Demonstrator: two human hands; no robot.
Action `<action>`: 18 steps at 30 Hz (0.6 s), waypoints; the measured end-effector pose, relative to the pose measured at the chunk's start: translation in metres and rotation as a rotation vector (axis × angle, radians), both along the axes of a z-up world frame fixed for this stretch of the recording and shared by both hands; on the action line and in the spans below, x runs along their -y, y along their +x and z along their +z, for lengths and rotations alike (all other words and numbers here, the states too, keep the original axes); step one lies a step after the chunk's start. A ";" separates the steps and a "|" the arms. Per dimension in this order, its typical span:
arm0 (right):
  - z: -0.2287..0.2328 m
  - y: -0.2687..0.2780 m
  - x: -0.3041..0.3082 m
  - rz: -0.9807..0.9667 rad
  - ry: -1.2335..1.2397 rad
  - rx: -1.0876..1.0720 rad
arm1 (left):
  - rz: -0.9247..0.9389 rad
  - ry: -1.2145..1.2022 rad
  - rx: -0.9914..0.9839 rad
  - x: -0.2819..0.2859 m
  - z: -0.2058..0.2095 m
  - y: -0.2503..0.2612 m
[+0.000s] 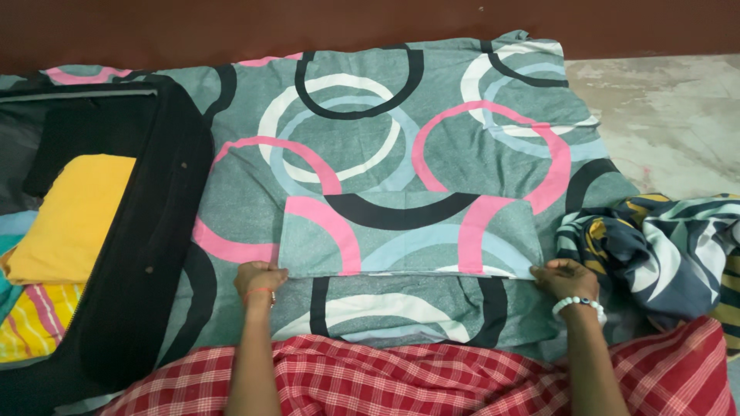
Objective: The person folds clothes, including a turquoise fabric item and a grey patterned sheet, and places them into a black suitcase on a bed.
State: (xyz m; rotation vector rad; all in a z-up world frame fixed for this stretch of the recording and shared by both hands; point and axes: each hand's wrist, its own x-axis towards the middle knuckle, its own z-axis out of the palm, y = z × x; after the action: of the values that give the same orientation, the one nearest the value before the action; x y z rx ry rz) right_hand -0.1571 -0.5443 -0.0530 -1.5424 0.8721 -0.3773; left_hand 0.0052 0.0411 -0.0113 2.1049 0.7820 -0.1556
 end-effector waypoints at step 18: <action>-0.006 0.002 -0.022 0.168 -0.782 -0.128 | -0.101 0.306 0.228 0.015 -0.030 -0.003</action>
State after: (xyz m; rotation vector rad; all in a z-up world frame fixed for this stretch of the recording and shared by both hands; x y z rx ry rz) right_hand -0.1553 -0.5221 -0.0588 -2.3641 0.7150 -0.5371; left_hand 0.0018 0.0257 -0.0415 2.3990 0.5914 0.1582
